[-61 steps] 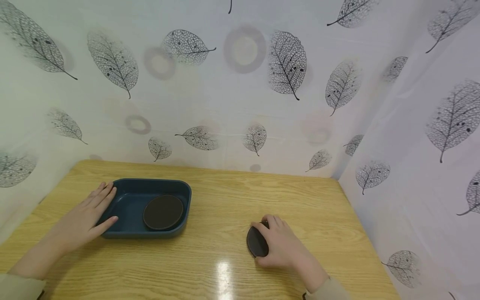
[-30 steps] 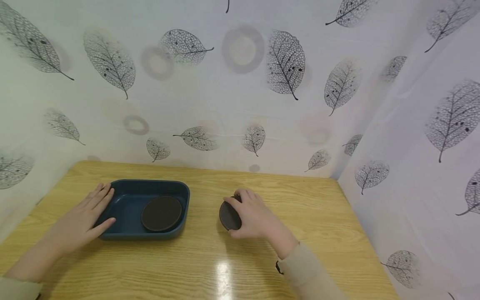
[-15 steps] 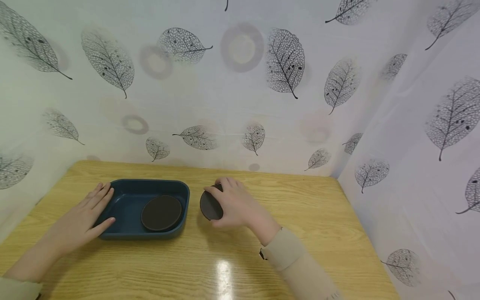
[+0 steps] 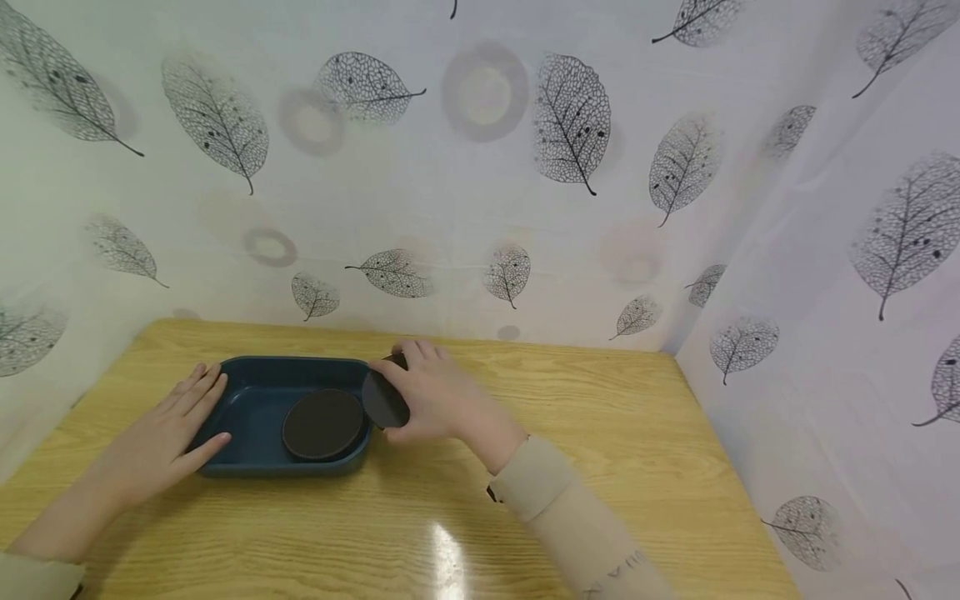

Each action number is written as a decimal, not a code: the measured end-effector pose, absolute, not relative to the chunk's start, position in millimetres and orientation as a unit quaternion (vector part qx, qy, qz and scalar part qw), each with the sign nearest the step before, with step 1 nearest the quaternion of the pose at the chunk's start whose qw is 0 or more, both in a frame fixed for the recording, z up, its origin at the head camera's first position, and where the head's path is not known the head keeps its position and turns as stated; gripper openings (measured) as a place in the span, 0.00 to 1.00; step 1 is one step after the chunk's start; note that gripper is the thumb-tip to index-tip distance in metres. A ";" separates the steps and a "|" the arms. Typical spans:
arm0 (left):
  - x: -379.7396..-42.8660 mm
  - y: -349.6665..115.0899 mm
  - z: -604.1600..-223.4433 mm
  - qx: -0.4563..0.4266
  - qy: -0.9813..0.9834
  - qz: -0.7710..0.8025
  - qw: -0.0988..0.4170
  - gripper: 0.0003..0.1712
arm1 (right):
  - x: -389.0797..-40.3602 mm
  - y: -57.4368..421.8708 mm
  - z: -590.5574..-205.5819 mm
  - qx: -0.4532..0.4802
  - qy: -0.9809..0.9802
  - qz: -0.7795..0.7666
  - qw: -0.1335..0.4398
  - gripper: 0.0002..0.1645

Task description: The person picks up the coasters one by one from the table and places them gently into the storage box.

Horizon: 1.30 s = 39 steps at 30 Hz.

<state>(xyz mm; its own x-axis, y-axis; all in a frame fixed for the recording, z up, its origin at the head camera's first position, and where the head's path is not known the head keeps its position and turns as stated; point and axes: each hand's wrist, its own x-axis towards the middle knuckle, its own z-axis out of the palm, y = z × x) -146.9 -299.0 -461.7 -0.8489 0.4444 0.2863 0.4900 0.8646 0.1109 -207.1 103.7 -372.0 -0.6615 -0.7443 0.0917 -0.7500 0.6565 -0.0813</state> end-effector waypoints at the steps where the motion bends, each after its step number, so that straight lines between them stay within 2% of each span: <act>1: -147.1 -299.0 -461.6 -0.244 -0.957 -0.090 0.126 0.51 | -207.7 100.7 -371.2 0.413 -0.909 0.054 0.025 0.57; 14: -148.6 -298.0 -460.6 -0.241 -0.958 -0.094 0.122 0.51 | -216.9 54.6 -373.3 0.446 -0.894 0.011 0.037 0.57; 30: -147.8 -298.1 -459.9 -0.240 -0.959 -0.097 0.118 0.50 | -218.0 10.1 -387.6 0.445 -0.894 -0.024 -0.038 0.54; 39: -147.0 -298.6 -461.5 -0.240 -0.958 -0.096 0.121 0.51 | -217.4 2.0 -399.4 0.450 -0.891 -0.035 -0.052 0.52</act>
